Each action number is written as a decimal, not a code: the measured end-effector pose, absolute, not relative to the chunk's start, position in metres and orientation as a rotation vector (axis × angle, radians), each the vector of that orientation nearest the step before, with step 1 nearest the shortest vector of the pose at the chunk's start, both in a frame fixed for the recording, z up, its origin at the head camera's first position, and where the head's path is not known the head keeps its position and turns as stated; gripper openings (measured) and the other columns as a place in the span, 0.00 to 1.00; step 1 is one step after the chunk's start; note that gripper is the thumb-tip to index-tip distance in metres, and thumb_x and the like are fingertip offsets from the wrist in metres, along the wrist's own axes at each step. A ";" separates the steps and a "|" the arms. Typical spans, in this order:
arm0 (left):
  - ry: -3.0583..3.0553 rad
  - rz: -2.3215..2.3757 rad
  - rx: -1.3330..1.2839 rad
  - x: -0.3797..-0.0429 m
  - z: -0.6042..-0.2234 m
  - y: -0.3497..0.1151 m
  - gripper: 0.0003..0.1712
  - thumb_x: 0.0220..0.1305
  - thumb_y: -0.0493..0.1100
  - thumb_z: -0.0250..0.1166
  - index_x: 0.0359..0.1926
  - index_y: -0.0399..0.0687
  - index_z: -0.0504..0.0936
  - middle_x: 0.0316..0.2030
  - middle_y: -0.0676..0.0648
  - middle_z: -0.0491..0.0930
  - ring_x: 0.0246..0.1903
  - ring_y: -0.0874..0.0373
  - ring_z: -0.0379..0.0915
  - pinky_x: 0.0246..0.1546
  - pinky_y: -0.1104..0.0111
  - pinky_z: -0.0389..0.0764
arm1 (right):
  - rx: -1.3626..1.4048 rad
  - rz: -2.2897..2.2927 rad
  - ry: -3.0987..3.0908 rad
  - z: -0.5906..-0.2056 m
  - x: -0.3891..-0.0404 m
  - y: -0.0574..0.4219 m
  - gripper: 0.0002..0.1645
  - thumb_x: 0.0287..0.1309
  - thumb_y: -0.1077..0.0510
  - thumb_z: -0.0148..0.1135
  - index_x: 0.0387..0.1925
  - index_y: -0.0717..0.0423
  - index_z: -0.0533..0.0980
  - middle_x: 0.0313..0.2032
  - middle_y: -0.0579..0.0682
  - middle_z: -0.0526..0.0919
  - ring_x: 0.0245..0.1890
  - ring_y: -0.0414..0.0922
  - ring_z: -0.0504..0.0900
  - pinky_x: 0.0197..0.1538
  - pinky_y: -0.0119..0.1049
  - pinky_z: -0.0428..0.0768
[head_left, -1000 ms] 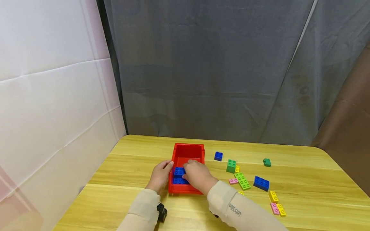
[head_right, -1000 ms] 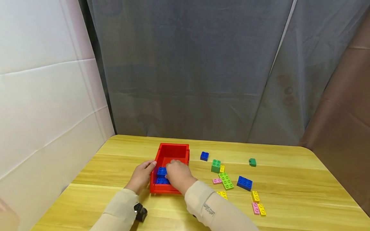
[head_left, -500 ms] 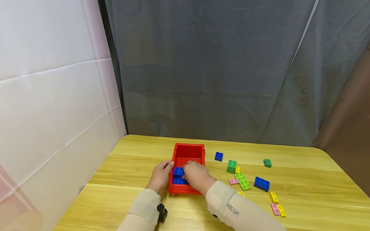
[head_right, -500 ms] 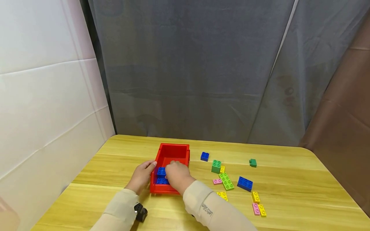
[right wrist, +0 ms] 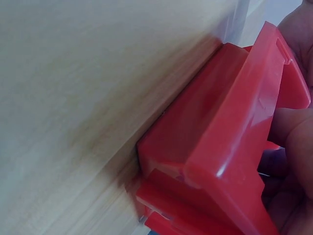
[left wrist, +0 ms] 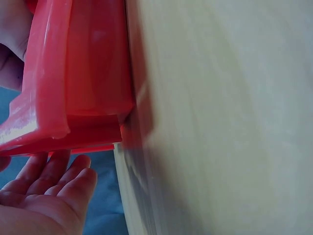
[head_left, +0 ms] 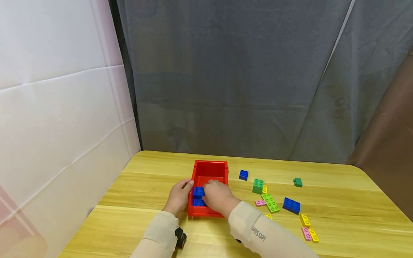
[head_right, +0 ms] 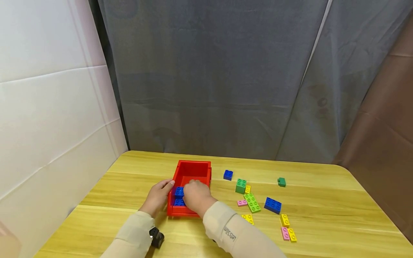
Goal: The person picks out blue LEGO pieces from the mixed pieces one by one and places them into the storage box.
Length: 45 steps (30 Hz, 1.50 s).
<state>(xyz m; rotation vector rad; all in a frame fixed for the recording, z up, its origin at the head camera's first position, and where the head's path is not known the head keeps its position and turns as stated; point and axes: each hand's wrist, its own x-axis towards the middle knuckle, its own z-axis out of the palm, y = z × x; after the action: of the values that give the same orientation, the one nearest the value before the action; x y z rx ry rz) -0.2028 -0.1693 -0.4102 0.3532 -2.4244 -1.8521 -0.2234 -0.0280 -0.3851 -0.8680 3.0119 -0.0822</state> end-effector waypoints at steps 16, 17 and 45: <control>-2.410 -1.867 0.343 -0.203 -0.411 -0.169 0.24 0.74 0.46 0.50 0.61 0.33 0.73 0.59 0.33 0.73 0.58 0.38 0.68 0.62 0.47 0.68 | -0.877 -0.050 3.030 -0.388 -0.224 -0.029 0.29 0.57 0.45 0.67 0.56 0.55 0.78 0.47 0.52 0.83 0.46 0.47 0.81 0.49 0.41 0.83; -2.409 -1.869 0.344 -0.203 -0.411 -0.169 0.24 0.74 0.46 0.50 0.61 0.33 0.73 0.59 0.33 0.73 0.58 0.38 0.68 0.62 0.47 0.68 | -0.875 -0.050 3.030 -0.388 -0.224 -0.029 0.29 0.57 0.45 0.67 0.57 0.55 0.78 0.48 0.52 0.83 0.48 0.48 0.81 0.49 0.41 0.83; -2.399 -1.853 0.314 -0.205 -0.415 -0.171 0.23 0.73 0.46 0.51 0.60 0.33 0.74 0.56 0.33 0.75 0.55 0.40 0.71 0.59 0.48 0.71 | -0.999 -0.343 3.098 -0.384 -0.222 -0.022 0.32 0.59 0.47 0.65 0.63 0.53 0.72 0.61 0.53 0.72 0.62 0.49 0.70 0.58 0.43 0.77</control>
<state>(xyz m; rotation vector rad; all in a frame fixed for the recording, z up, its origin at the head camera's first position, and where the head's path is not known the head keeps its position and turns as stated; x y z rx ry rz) -0.2048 -0.1710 -0.4150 0.3143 -2.3989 -1.8534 -0.2222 -0.0218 -0.3835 -0.9991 3.0982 -0.3428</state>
